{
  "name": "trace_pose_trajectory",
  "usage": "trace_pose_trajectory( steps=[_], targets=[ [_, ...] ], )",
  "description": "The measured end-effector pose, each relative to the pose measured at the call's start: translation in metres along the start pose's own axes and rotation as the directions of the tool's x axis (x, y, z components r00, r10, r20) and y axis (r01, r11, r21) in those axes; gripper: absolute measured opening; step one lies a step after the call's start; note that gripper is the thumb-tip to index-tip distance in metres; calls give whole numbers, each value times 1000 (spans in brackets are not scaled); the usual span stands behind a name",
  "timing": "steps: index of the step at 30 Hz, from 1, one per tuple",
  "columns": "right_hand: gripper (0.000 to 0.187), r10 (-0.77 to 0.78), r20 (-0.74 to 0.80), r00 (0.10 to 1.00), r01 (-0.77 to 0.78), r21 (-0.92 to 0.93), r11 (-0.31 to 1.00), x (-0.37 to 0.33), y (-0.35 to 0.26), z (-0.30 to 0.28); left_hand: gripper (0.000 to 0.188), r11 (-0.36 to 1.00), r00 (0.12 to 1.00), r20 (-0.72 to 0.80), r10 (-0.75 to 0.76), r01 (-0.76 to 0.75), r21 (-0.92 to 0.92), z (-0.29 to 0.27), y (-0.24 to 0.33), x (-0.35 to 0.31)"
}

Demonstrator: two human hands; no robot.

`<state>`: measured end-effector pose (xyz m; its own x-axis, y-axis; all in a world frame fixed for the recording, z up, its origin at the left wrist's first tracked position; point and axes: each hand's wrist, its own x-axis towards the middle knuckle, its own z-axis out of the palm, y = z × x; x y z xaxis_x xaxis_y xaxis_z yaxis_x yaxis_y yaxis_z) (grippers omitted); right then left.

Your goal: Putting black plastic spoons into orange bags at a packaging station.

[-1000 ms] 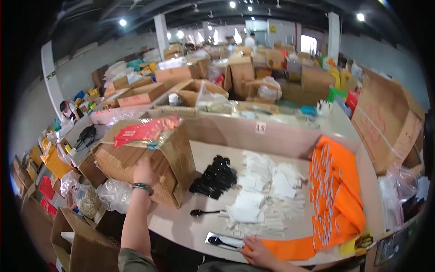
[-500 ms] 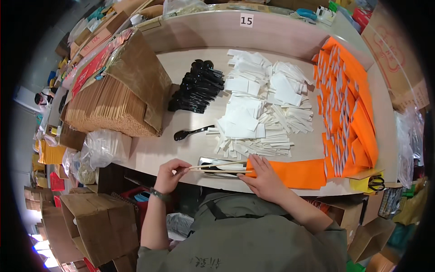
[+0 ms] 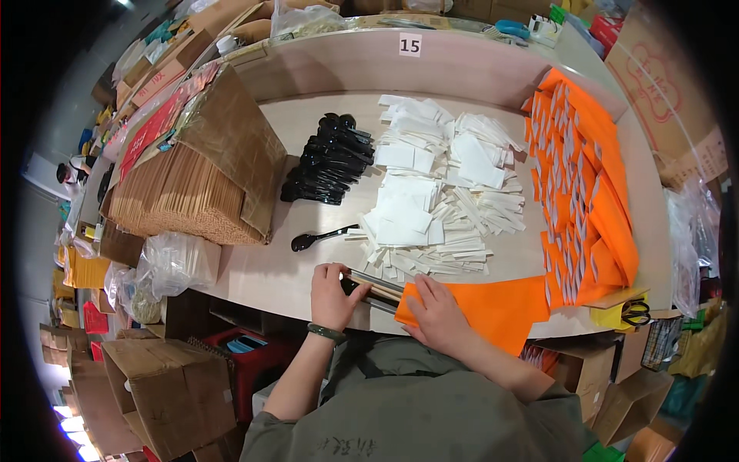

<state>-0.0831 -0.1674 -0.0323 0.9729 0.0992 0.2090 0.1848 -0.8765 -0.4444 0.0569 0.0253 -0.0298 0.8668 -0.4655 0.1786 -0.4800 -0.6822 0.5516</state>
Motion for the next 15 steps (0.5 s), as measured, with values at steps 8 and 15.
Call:
trace_pose_trajectory(
  steps=[8, 15],
  targets=[
    [52, -7, -77, 997, 13, 71, 997, -8, 9, 15, 35, 696, 853, 511, 105, 305, -651, 31, 41, -20],
    [28, -206, -201, 958, 233, 121, 965, 5, -1, 12, 71, 782, 816, 127, 564, -577, 236, -20, 20, -11]
  ],
)
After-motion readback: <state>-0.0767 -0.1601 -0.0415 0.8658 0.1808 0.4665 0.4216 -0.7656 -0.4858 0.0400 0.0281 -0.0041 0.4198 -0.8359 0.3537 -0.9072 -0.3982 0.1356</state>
